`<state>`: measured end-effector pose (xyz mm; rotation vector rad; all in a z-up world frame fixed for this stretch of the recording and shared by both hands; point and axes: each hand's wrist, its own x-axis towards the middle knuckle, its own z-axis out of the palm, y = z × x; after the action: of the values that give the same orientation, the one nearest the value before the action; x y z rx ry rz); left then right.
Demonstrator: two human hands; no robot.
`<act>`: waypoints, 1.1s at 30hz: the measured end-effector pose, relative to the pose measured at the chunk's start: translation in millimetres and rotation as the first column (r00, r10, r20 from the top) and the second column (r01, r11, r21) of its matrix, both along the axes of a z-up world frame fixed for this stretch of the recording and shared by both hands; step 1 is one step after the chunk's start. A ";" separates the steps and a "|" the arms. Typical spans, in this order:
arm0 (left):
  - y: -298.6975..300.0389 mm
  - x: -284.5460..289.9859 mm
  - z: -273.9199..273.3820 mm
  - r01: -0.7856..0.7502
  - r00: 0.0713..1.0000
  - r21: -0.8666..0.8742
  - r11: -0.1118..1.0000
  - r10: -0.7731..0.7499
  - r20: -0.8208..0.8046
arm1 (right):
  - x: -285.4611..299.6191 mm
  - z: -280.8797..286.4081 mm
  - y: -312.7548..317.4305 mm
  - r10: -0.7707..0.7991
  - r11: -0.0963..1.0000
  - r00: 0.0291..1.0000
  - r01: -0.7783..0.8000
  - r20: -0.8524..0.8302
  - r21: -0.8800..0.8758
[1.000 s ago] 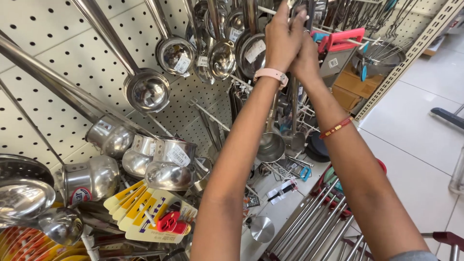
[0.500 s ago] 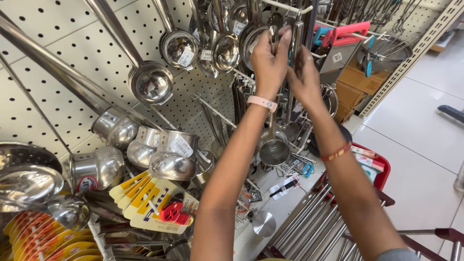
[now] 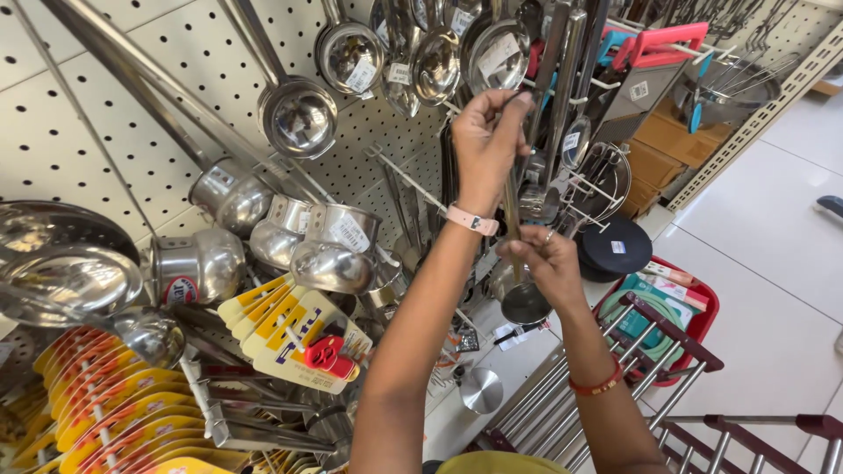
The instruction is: Inspecting and organizing various stainless steel ladles and spoons on a display shelf.
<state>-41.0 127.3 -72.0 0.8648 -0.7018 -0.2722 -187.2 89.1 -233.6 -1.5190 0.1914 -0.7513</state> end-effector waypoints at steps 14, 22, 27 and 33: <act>105.8 -26.1 -2.6 -0.157 0.971 -0.034 0.987 0.160 0.177 | -23.9 0.0 47.8 -0.001 0.997 0.998 -0.005 0.068 0.083; 174.9 -55.5 -2.0 0.105 0.993 -0.110 0.988 -0.110 -0.034 | -21.1 28.9 84.0 -0.011 0.992 0.989 -0.009 0.148 0.129; 224.6 -42.2 25.1 0.085 0.985 -0.178 0.980 -0.110 -0.134 | -24.0 20.2 105.3 0.046 0.998 0.987 -0.053 0.157 0.040; 259.4 -40.7 39.2 0.030 0.991 -0.087 0.996 -0.041 -0.124 | -29.7 16.5 134.1 0.142 0.989 0.981 -0.146 0.134 0.027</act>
<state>-81.7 386.7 -32.9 0.7481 -0.6078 -0.3239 -216.8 223.2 -217.0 -1.4270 -0.0041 -0.7253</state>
